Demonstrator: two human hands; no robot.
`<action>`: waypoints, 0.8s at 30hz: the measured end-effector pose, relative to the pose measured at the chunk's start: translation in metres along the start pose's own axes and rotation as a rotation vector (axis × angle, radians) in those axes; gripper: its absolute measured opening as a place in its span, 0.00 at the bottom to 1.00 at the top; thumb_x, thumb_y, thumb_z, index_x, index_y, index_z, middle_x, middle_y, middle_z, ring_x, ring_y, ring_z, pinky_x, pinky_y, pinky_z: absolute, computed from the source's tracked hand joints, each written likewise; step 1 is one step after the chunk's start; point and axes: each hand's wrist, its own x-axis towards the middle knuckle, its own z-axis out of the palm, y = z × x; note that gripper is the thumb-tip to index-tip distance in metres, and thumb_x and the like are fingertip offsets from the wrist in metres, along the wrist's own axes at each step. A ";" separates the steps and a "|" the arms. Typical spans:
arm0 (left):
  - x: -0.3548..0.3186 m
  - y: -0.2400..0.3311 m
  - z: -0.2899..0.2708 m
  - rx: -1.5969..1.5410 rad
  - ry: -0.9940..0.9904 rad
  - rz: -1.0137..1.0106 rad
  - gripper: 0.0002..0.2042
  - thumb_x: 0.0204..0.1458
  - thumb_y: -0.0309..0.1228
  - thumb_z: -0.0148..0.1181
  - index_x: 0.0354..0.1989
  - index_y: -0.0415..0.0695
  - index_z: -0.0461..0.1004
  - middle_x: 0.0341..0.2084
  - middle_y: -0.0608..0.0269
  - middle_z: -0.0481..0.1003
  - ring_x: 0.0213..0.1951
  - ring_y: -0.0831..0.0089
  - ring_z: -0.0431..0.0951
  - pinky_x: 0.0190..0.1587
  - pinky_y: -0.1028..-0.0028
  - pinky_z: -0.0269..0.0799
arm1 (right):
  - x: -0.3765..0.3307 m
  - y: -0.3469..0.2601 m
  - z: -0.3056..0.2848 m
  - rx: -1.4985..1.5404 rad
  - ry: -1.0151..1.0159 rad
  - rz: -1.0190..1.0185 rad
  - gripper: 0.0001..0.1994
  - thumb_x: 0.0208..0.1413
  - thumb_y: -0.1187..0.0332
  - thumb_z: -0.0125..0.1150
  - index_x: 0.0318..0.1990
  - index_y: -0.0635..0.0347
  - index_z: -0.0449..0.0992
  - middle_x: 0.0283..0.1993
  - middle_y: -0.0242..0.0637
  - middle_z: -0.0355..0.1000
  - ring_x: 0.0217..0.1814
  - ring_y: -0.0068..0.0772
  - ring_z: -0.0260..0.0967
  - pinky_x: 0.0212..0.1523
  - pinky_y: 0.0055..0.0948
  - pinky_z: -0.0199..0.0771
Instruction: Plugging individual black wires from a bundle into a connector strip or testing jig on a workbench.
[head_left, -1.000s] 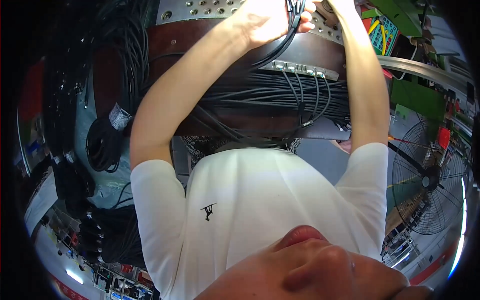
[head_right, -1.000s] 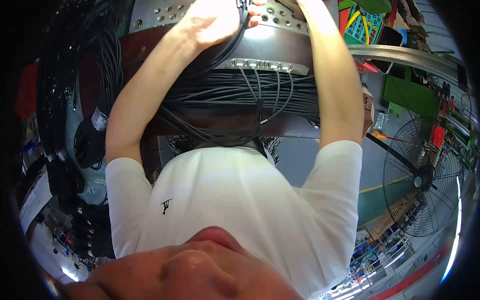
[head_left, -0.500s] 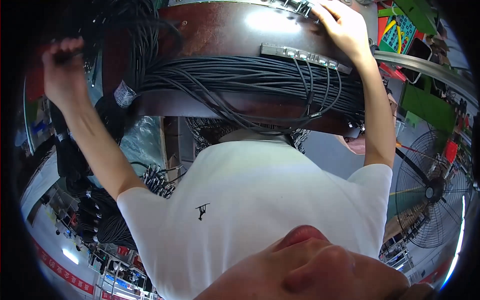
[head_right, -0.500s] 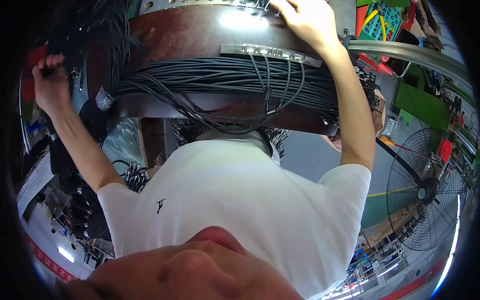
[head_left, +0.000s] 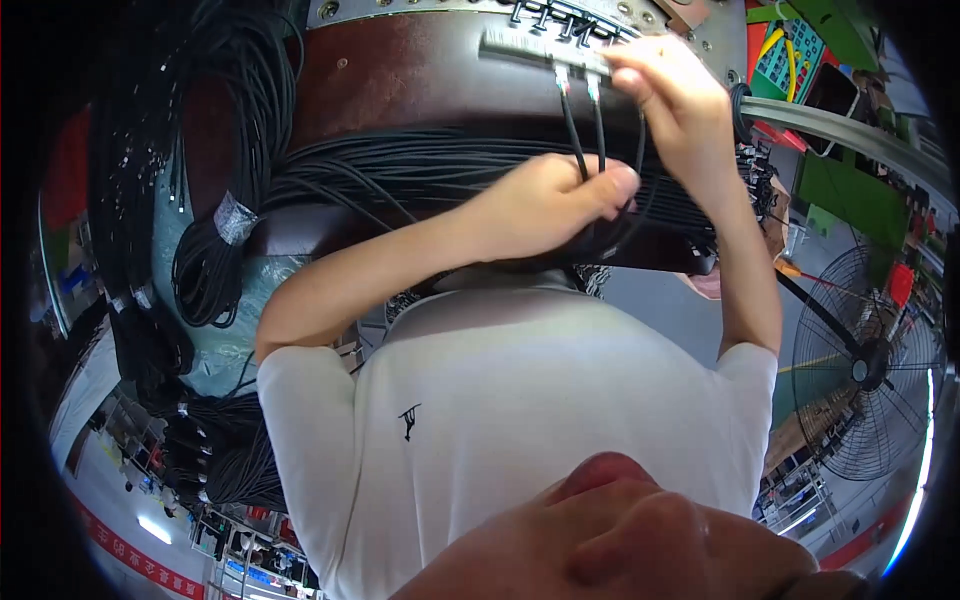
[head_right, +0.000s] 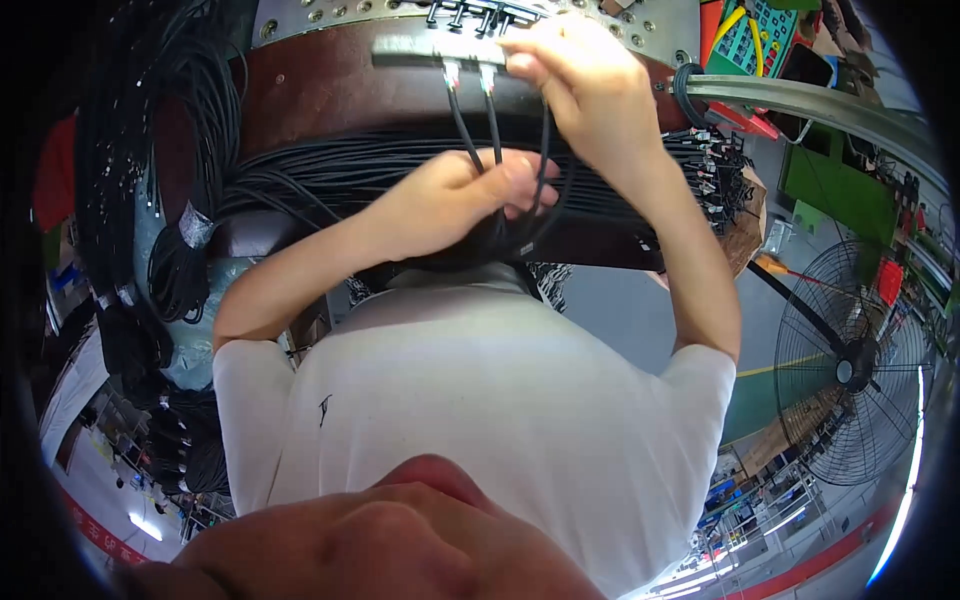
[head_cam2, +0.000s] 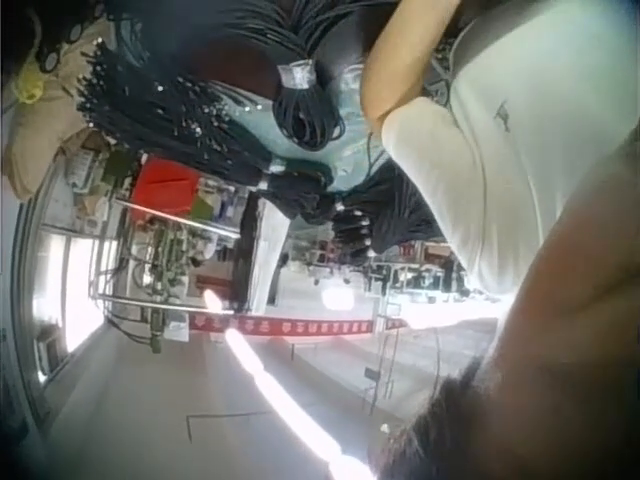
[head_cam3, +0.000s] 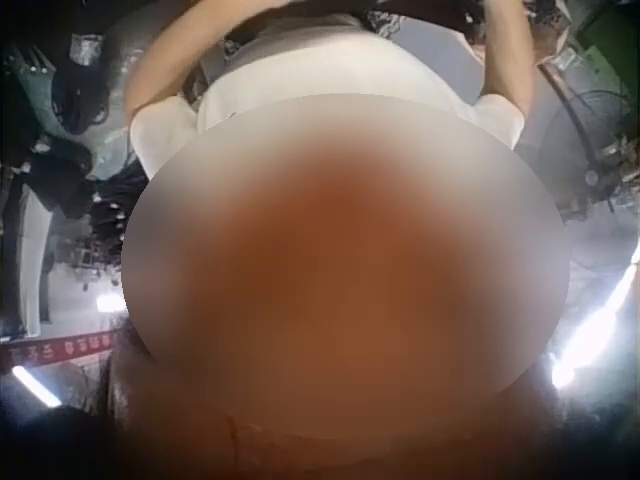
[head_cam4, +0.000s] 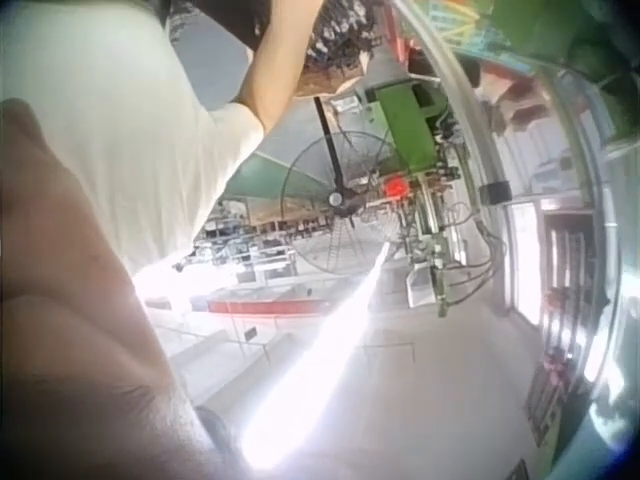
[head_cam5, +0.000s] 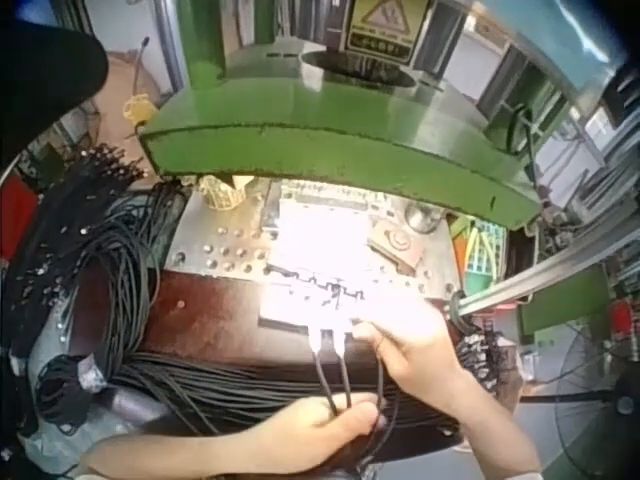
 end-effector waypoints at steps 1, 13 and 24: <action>0.002 0.026 0.000 -0.173 -0.004 -0.136 0.20 0.63 0.44 0.45 0.40 0.37 0.73 0.31 0.61 0.78 0.27 0.74 0.77 0.37 0.77 0.70 | 0.014 0.012 0.000 -0.244 -0.134 0.073 0.11 0.56 0.71 0.60 0.45 0.60 0.78 0.43 0.42 0.75 0.45 0.39 0.74 0.46 0.31 0.71; 0.146 0.054 -0.126 -0.546 -0.039 0.378 0.09 0.60 0.26 0.48 0.42 0.35 0.73 0.30 0.59 0.75 0.32 0.73 0.76 0.35 0.75 0.75 | 0.111 0.111 0.027 -0.489 0.253 -0.049 0.12 0.58 0.66 0.49 0.43 0.61 0.76 0.37 0.49 0.75 0.40 0.48 0.72 0.44 0.41 0.73; 0.114 0.078 -0.160 1.191 0.533 0.783 0.11 0.55 0.36 0.54 0.35 0.42 0.78 0.29 0.54 0.78 0.34 0.62 0.78 0.39 0.66 0.74 | 0.089 0.071 0.017 -0.443 0.095 0.121 0.12 0.57 0.67 0.47 0.42 0.61 0.76 0.37 0.48 0.74 0.38 0.47 0.73 0.41 0.44 0.73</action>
